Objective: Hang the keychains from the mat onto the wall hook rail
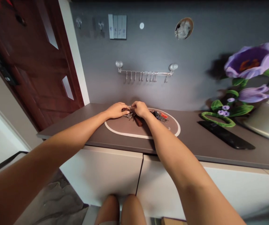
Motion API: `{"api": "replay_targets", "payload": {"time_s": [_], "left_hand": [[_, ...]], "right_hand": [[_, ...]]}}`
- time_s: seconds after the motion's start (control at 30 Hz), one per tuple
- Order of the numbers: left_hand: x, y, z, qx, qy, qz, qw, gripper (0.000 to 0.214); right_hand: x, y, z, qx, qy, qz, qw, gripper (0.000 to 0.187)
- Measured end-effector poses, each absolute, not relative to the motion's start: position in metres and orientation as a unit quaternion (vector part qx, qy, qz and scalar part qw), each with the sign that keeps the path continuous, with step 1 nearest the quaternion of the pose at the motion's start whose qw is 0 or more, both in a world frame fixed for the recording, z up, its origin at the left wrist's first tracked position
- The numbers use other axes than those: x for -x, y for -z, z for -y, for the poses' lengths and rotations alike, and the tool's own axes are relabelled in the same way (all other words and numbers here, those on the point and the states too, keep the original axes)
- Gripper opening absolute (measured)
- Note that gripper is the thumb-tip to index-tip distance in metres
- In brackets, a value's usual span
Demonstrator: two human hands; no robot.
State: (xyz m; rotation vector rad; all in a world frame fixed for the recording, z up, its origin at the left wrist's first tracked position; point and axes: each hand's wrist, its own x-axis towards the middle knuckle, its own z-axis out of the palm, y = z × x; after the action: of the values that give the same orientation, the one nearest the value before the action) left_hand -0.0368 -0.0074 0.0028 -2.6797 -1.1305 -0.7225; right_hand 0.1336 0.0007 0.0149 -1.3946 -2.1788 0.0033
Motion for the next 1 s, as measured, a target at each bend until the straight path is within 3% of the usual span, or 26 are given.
{"api": "replay_targets", "payload": {"time_s": [0.33,1.0], "left_hand": [[0.040,-0.007,0.005,0.878,0.257,0.396,0.080,0.027],[0.050,-0.014,0.000,0.775,0.441,0.450,-0.047,0.021]], "right_hand": [[-0.130,-0.014,0.001,0.520,0.003,0.809,0.274,0.021],[-0.114,-0.022,0.017,0.511,-0.111,0.774,0.358,0.017]]}}
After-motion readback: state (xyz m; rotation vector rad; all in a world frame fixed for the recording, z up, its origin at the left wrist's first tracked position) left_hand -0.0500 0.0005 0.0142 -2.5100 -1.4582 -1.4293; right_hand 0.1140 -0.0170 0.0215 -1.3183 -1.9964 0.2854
